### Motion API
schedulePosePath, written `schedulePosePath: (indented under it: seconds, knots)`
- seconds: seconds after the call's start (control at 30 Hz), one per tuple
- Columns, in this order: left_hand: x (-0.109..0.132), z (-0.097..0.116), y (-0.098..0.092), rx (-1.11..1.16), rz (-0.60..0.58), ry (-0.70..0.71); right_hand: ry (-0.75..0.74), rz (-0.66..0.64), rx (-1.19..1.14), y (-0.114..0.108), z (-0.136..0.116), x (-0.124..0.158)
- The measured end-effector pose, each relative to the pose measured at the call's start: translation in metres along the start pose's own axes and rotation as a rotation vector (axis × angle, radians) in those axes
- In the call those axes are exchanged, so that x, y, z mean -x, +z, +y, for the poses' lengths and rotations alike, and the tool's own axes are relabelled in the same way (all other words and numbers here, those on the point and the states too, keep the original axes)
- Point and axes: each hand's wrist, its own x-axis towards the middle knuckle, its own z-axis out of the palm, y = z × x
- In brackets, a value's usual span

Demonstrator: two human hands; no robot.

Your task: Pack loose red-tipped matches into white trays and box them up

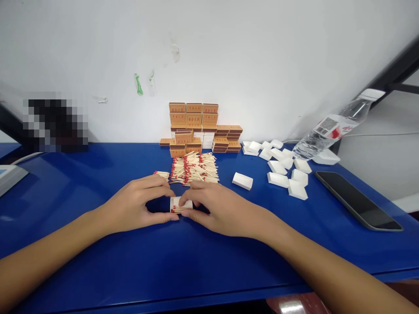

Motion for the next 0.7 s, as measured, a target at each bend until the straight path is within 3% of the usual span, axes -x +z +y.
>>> schedulePosePath:
  seconds: [0.1, 0.3, 0.7]
  knots:
    - [0.000, 0.000, 0.000, 0.003, -0.011, -0.012, 0.001, 0.000, -0.001, -0.003, 0.004, -0.001]
    - [0.001, 0.002, -0.002, 0.001, -0.052, -0.042, 0.120, 0.169, 0.197, -0.009, 0.024, -0.005]
    - [0.001, 0.003, -0.003, -0.006, -0.081, -0.062, 0.185, 0.154, 0.340, -0.007, 0.034, -0.008]
